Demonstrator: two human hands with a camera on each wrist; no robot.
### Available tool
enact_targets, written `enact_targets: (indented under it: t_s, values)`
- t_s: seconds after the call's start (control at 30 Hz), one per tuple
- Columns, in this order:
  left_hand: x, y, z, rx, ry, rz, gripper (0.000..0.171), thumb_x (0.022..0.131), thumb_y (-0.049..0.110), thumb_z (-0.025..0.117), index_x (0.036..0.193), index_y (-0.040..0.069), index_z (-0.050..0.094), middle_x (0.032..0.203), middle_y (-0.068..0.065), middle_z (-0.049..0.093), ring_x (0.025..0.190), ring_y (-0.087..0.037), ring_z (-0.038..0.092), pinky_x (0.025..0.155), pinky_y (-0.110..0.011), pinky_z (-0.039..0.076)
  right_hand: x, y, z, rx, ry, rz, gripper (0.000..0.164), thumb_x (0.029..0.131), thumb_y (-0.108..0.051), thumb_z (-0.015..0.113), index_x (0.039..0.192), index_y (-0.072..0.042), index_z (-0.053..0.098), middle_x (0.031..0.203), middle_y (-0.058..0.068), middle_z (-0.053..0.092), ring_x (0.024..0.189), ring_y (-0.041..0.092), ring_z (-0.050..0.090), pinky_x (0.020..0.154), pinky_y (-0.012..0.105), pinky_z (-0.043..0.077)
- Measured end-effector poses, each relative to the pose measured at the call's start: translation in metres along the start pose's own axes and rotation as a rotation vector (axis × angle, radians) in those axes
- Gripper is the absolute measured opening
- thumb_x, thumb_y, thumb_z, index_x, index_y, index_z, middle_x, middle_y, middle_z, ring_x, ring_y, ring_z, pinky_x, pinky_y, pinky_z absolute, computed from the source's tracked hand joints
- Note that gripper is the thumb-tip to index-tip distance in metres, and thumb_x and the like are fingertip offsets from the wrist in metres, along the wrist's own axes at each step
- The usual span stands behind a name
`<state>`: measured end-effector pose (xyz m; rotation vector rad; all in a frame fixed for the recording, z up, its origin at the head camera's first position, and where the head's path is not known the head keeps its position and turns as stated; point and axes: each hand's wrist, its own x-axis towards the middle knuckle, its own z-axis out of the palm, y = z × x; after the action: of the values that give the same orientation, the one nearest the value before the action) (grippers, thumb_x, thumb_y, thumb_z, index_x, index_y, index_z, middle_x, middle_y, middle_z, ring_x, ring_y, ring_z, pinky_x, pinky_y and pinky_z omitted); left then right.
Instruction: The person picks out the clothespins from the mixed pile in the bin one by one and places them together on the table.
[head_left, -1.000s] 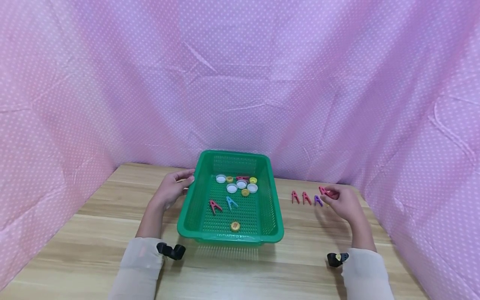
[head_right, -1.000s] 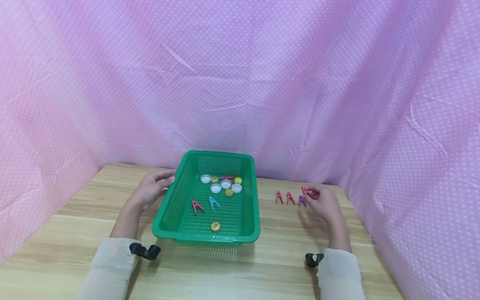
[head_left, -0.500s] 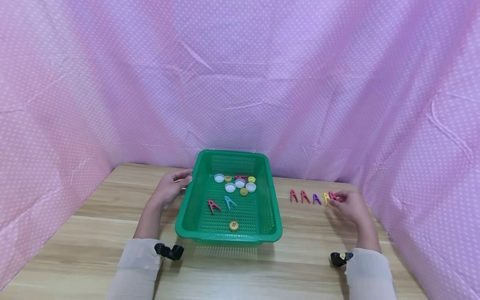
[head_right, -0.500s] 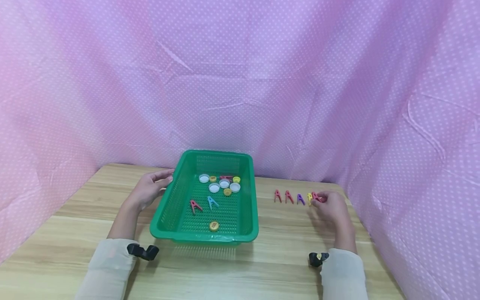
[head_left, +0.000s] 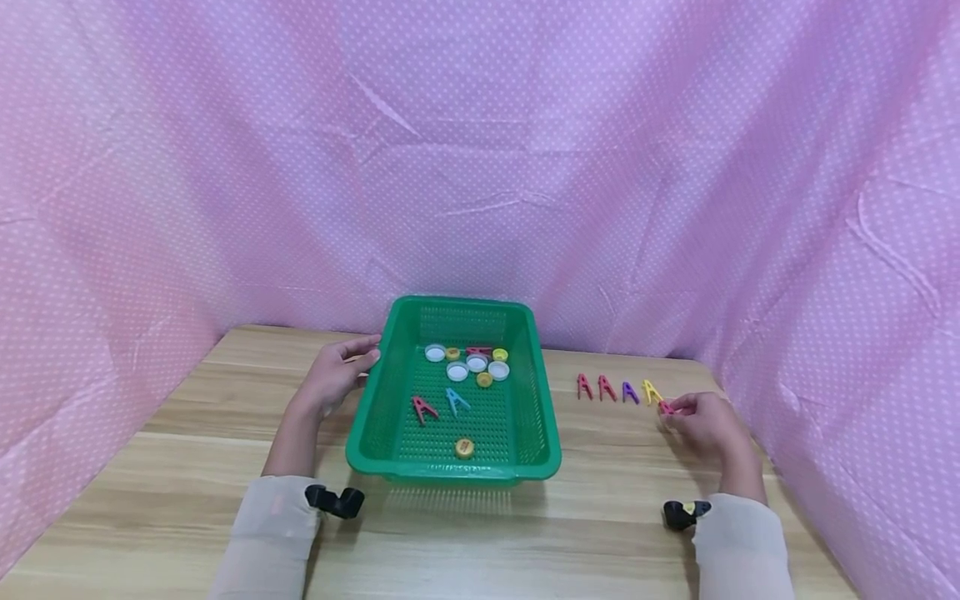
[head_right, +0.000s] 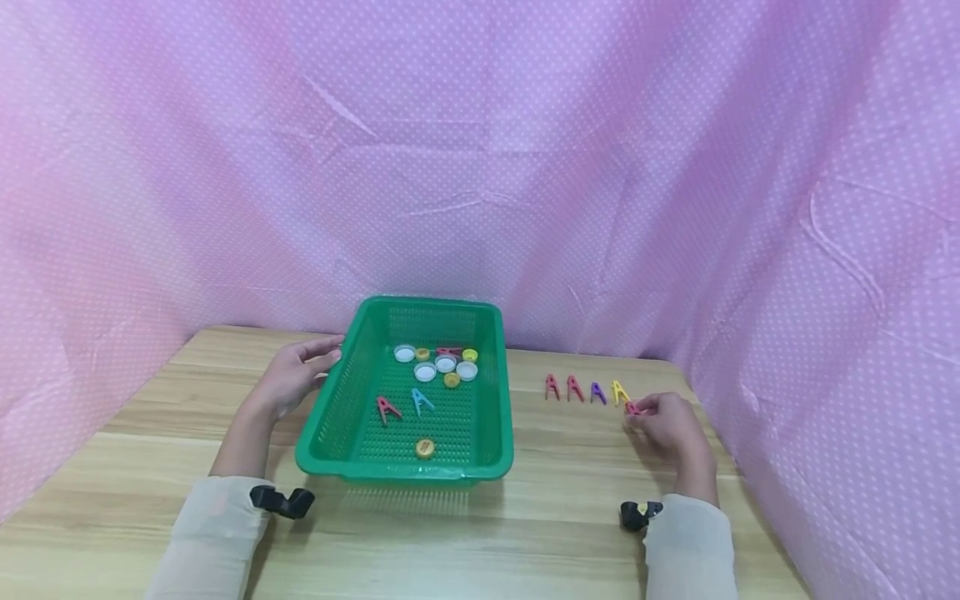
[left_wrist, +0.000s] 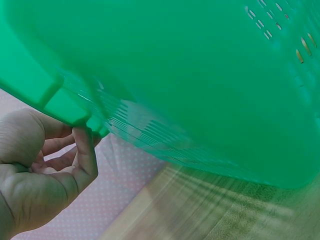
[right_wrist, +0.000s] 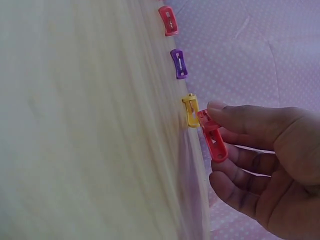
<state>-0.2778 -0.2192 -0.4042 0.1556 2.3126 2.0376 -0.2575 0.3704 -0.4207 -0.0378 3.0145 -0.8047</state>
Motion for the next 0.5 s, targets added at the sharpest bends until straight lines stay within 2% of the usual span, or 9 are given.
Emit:
enact_targets:
  t_s: [0.37,0.5]
  values:
    - [-0.0004,0.0008,-0.0003,-0.007,-0.004,-0.007,0.047,0.098,0.022,0.055,0.141,0.006,0.045,0.135,-0.014,0.047,0.097,-0.012,0.059,0.087,-0.035,0.052,0.0055,0.0076,0.0051,0.064,-0.105,0.017,0.044,0.081,-0.031,0.076,0.109,0.001,0.064,0.088,0.008,0.065,0.074,0.018,0.056,0.063,0.03,0.046]
    - [0.0004,0.0008,-0.0002,-0.009,-0.003,-0.005,0.047,0.098,0.022,0.055,0.14,0.006,0.045,0.134,-0.013,0.047,0.097,-0.012,0.059,0.088,-0.037,0.051,0.0033,0.0088,0.0024,0.11,-0.132,-0.017,0.044,0.079,-0.021,0.077,0.112,0.004,0.062,0.09,0.01,0.065,0.077,0.018,0.057,0.066,0.03,0.049]
